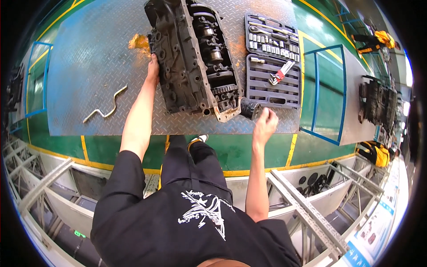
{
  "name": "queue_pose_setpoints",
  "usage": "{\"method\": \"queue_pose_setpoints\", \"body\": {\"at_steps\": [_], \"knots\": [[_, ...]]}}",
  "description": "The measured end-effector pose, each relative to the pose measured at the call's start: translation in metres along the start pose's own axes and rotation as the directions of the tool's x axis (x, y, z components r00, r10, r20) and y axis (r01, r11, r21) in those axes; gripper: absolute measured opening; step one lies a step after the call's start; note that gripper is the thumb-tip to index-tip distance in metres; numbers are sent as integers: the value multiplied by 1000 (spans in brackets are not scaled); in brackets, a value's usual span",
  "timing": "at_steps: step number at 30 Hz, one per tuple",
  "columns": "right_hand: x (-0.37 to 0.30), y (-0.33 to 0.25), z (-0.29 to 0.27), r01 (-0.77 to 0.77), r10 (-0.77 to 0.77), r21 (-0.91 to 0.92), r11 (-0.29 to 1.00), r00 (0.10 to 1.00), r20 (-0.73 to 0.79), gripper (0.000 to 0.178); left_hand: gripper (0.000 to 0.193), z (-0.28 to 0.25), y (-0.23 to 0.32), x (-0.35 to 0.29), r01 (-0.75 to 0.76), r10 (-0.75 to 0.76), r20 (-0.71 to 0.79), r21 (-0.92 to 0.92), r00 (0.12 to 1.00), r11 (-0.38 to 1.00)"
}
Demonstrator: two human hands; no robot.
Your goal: Disassembling an engine block to remove a piston and connecting rod.
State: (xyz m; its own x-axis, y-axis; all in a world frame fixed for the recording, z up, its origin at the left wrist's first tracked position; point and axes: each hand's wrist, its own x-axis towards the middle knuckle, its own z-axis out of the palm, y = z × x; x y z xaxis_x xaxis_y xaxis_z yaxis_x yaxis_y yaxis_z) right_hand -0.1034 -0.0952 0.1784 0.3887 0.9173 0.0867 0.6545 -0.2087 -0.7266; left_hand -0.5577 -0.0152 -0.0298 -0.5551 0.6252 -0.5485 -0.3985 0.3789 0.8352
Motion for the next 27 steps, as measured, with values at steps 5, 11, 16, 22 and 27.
{"method": "queue_pose_setpoints", "body": {"at_steps": [5, 11, 16, 22, 27], "knots": [[8, -17, 60, -83, 70, -493, 866, 997, -45, 43, 78, 2, 0, -4, -231, 244, -27, 227, 969, 946], [10, 9, 93, -223, 118, -288, 931, 933, -341, 31, 76, -1, -5, -8, -282, 272, 89, 122, 958, 952], [13, 20, 94, -85, -7, -301, 950, 956, -292, 24, 75, 3, -7, -7, -256, 257, 72, -27, 964, 966], [14, 29, 92, 11, -84, -263, 965, 960, -268, 22, 74, 3, 8, -17, 92, -52, 162, -245, 985, 965], [14, 31, 93, -9, -69, -311, 950, 968, -241, 21, 77, 0, 11, -20, 175, -87, 324, -254, 942, 951]]}}
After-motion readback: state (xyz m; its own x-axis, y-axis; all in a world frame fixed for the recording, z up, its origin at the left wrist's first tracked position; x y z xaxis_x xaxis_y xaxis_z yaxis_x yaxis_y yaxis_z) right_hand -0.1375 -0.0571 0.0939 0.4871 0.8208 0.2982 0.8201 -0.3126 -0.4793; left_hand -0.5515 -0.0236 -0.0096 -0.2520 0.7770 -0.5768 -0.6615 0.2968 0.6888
